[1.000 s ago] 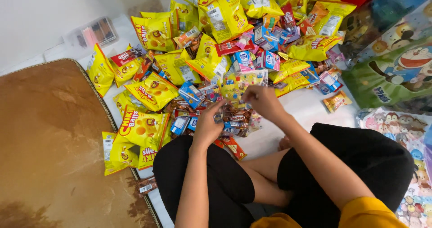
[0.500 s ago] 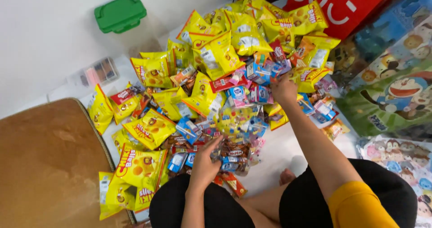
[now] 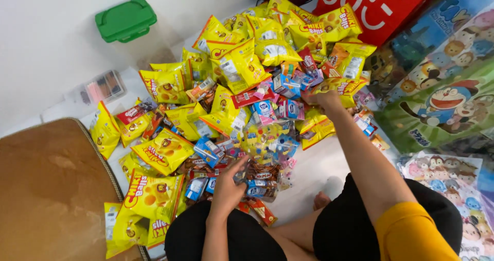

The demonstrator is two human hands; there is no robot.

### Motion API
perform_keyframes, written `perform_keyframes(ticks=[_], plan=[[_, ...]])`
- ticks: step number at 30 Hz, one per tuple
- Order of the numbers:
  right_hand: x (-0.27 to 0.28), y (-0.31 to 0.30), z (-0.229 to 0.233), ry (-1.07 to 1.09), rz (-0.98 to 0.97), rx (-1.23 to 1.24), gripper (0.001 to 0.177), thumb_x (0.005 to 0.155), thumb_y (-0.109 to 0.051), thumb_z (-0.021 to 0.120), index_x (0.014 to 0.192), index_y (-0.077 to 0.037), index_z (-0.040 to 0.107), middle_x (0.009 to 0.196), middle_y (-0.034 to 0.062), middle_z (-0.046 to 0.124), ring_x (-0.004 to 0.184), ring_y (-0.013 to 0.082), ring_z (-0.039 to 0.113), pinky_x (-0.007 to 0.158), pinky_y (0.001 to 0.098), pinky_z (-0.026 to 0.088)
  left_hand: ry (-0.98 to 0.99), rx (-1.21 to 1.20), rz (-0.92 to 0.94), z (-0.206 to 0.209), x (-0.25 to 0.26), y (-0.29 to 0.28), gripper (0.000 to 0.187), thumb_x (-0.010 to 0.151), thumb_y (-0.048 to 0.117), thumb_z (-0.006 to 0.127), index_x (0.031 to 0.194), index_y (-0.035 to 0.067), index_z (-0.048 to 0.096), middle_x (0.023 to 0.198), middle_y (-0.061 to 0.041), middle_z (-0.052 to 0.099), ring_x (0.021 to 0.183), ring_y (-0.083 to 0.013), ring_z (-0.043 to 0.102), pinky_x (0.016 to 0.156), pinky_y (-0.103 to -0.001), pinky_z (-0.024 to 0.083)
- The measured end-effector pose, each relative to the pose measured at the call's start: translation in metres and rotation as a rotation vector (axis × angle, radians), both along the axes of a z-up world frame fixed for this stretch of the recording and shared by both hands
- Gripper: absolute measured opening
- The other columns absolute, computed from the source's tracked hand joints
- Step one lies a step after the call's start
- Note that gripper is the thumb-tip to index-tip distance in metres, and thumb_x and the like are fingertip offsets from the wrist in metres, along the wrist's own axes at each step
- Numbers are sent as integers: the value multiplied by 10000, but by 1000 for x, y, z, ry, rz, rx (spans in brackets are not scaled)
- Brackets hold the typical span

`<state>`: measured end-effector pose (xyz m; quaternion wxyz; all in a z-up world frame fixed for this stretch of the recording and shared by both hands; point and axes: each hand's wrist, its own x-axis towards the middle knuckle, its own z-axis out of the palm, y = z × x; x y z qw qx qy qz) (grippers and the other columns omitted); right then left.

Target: Sorting and packing snack bags and sticker sheets into plastic bags on the floor.

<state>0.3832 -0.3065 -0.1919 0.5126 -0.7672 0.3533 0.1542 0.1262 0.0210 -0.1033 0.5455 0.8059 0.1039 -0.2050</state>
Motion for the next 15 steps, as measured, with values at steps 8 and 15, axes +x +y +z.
perform_keyframes(ticks=[8,15], plan=[[-90,-46,-22,-40,6,407,238,914,-16,672,1094,35,525,936,76,547,875,250,671,778,419,564,-220,-25,-25,10,-26,6,765,769,-183,539,1464,133,578,1436,-189,586,1263,-400,601,932,-456,563],[-185,39,24,-370,543,359,343,821,-22,822,1133,-18,680,997,81,730,970,198,665,937,395,540,-272,40,-59,12,-36,9,749,761,-161,554,1453,124,585,1400,-180,616,1246,-404,609,1002,-506,517]])
